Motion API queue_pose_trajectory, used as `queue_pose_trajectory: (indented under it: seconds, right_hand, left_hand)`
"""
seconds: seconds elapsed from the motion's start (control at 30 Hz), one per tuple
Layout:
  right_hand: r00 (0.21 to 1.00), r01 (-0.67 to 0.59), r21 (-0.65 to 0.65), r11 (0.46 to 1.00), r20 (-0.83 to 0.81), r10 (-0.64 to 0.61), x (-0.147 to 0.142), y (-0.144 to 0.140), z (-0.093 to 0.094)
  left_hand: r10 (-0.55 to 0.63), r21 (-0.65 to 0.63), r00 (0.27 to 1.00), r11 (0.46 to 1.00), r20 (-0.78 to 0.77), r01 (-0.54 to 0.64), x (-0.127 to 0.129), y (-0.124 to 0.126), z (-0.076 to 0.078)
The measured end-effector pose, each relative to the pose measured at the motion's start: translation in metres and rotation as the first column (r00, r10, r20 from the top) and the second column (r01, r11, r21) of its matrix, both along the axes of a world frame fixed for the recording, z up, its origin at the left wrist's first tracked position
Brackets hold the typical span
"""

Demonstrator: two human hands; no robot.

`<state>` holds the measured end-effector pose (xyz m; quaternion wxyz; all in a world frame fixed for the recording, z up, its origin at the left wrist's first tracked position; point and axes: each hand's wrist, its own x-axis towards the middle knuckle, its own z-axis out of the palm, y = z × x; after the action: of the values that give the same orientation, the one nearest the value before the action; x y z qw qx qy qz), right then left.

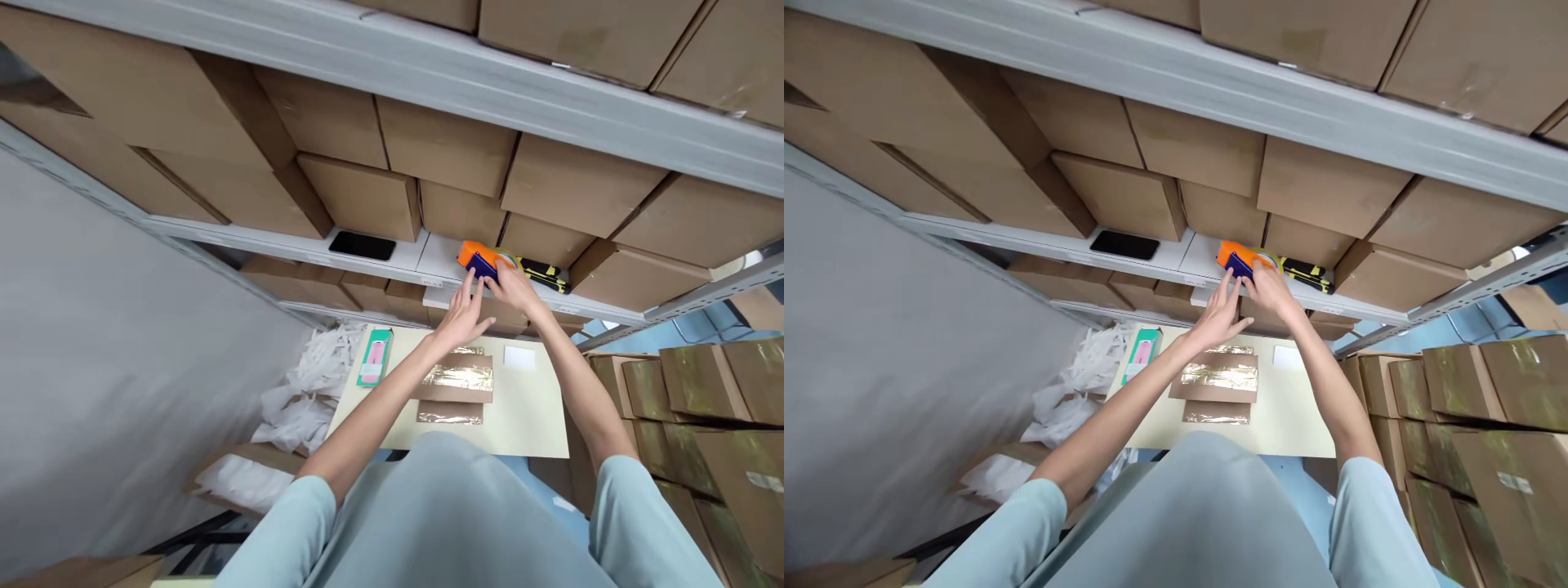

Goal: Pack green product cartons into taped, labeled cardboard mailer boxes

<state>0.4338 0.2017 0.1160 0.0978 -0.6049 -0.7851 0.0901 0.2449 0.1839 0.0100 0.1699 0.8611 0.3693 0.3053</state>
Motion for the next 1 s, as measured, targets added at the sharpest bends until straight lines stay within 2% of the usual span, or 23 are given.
queue_pose_trajectory:
  seconds: [0.07, 0.17, 0.27, 0.37, 0.43, 0.5, 0.57, 0.63, 0.67, 0.73, 0.8, 0.9, 1.0]
  right_hand:
    - [0.998, -0.001, 0.004, 1.000, 0.069, 0.001, -0.017, 0.022, 0.003]
    - [0.990, 0.012, -0.050, 0.999, 0.143, -0.005, -0.037, 0.045, -0.002]
    - [0.987, 0.011, -0.067, 0.998, 0.158, -0.001, -0.045, 0.059, -0.012]
    - [0.993, 0.003, 0.026, 1.000, 0.115, -0.006, -0.040, 0.057, -0.028]
    - [0.998, 0.024, 0.119, 0.993, 0.050, -0.030, -0.031, 0.039, -0.049]
    - [0.995, 0.090, 0.175, 0.980, -0.047, -0.083, -0.023, 0.002, -0.083]
    - [0.977, 0.178, 0.136, 0.975, -0.144, -0.158, -0.020, -0.051, -0.127]
    - [0.950, 0.240, 0.005, 0.971, -0.209, -0.233, -0.028, -0.111, -0.173]
    - [0.934, 0.259, -0.080, 0.963, -0.232, -0.271, -0.034, -0.138, -0.194]
    - [0.897, 0.297, -0.241, 0.924, -0.262, -0.356, -0.050, -0.179, -0.229]
    - [0.860, 0.345, -0.340, 0.875, -0.260, -0.440, -0.063, -0.199, -0.252]
    - [0.805, 0.449, -0.396, 0.801, -0.210, -0.555, -0.073, -0.195, -0.266]
    - [0.742, 0.530, -0.455, 0.715, -0.159, -0.651, -0.068, -0.180, -0.268]
  left_hand:
    - [0.016, -0.019, 1.000, 1.000, -0.016, -0.016, -0.007, 0.008, 0.002]
    - [0.045, -0.033, 0.998, 0.998, -0.039, -0.047, -0.018, 0.000, -0.007]
    - [0.083, -0.085, 0.995, 0.992, -0.060, -0.088, -0.033, -0.023, -0.029]
    - [0.150, -0.204, 0.985, 0.965, -0.088, -0.166, -0.060, -0.049, -0.062]
    - [0.247, -0.290, 0.964, 0.919, -0.099, -0.265, -0.087, -0.070, -0.090]
    - [0.376, -0.367, 0.919, 0.844, -0.117, -0.392, -0.118, -0.094, -0.119]
    - [0.497, -0.429, 0.852, 0.741, -0.167, -0.516, -0.146, -0.121, -0.143]
    - [0.566, -0.467, 0.788, 0.644, -0.242, -0.606, -0.162, -0.143, -0.158]
    - [0.580, -0.477, 0.767, 0.610, -0.275, -0.632, -0.164, -0.151, -0.162]
    - [0.573, -0.498, 0.759, 0.583, -0.309, -0.642, -0.156, -0.158, -0.166]
    - [0.540, -0.526, 0.780, 0.585, -0.316, -0.618, -0.135, -0.156, -0.164]
    - [0.529, -0.545, 0.776, 0.561, -0.342, -0.623, -0.098, -0.145, -0.157]
    - [0.590, -0.530, 0.706, 0.482, -0.392, -0.697, -0.072, -0.133, -0.153]
